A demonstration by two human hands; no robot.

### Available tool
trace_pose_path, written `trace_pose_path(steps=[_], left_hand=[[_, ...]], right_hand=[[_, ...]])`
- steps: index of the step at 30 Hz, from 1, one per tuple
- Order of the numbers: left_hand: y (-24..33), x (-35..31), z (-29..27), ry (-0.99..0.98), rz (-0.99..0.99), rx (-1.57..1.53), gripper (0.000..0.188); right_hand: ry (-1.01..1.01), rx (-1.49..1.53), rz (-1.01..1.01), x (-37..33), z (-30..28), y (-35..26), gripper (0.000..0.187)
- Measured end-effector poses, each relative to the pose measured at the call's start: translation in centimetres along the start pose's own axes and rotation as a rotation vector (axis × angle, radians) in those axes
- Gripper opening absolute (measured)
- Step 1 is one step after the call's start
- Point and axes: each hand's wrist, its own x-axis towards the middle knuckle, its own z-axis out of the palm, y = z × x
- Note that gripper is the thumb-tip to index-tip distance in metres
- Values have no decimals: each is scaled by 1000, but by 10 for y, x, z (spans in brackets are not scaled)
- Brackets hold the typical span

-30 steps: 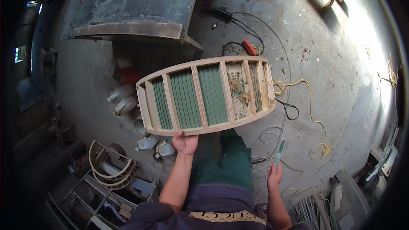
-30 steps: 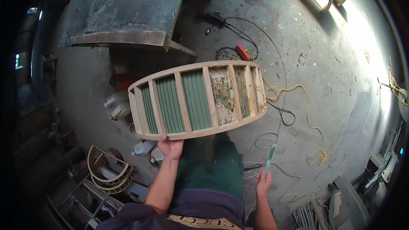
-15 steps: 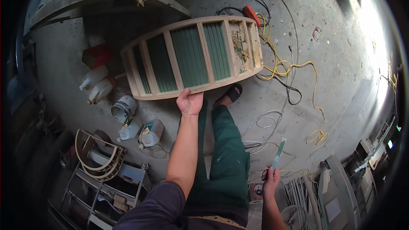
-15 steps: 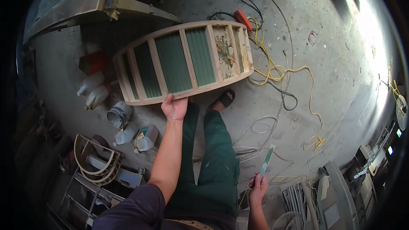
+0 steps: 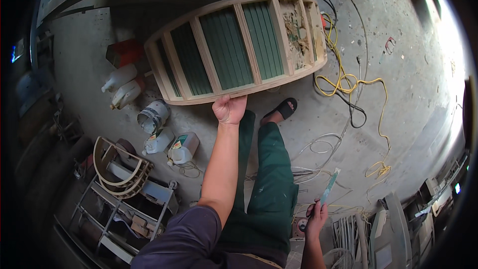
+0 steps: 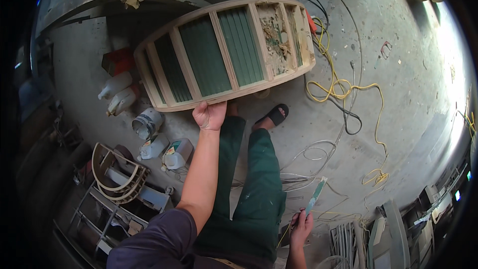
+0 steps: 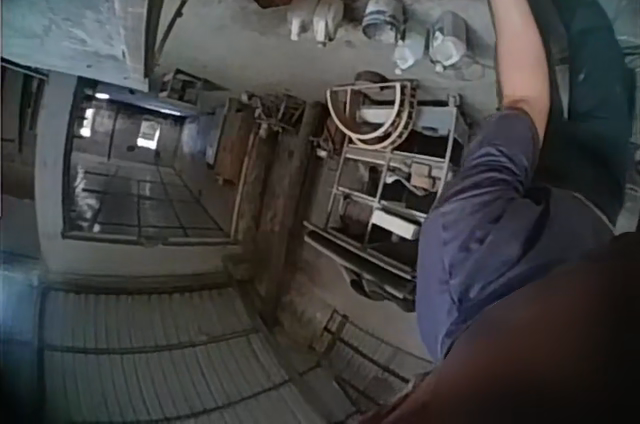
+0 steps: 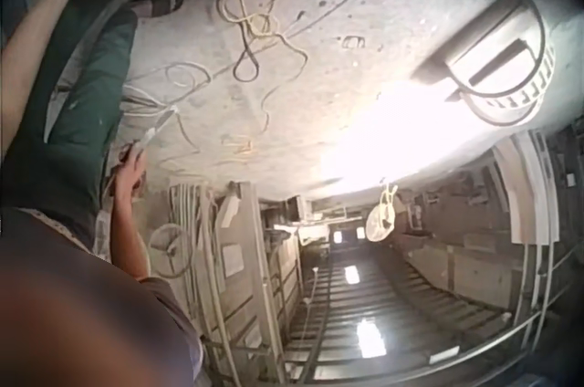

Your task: Applying an adhesive or filler mixture to the joints of a curved wooden frame using a manual spatula.

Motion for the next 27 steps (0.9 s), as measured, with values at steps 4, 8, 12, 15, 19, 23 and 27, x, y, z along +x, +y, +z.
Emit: trace_pose_path(steps=[4,8,12,15,19,23,27], left_hand=[[-9,17,5,-19,42,63,66],[-5,15,14,74,-60,131,57],[-5,4,32,263,28,135,39],[2,-1,45,384,66,229,38],[11,-8,50,418,32,309,43],[-1,-19,56,386,-34,380,56],[-9,-40,45,272,-236,574,65]], right_hand=[[12,37,-15,9,-2,13,23],[-8,61,-41,18,13,12,24],[-10,91,-70,26,23,6,25],[-35,134,-59,32,28,2,23],[-80,265,-51,38,37,13,21],[-35,288,8,40,42,16,22],[1,313,-8,42,50,17,22]])
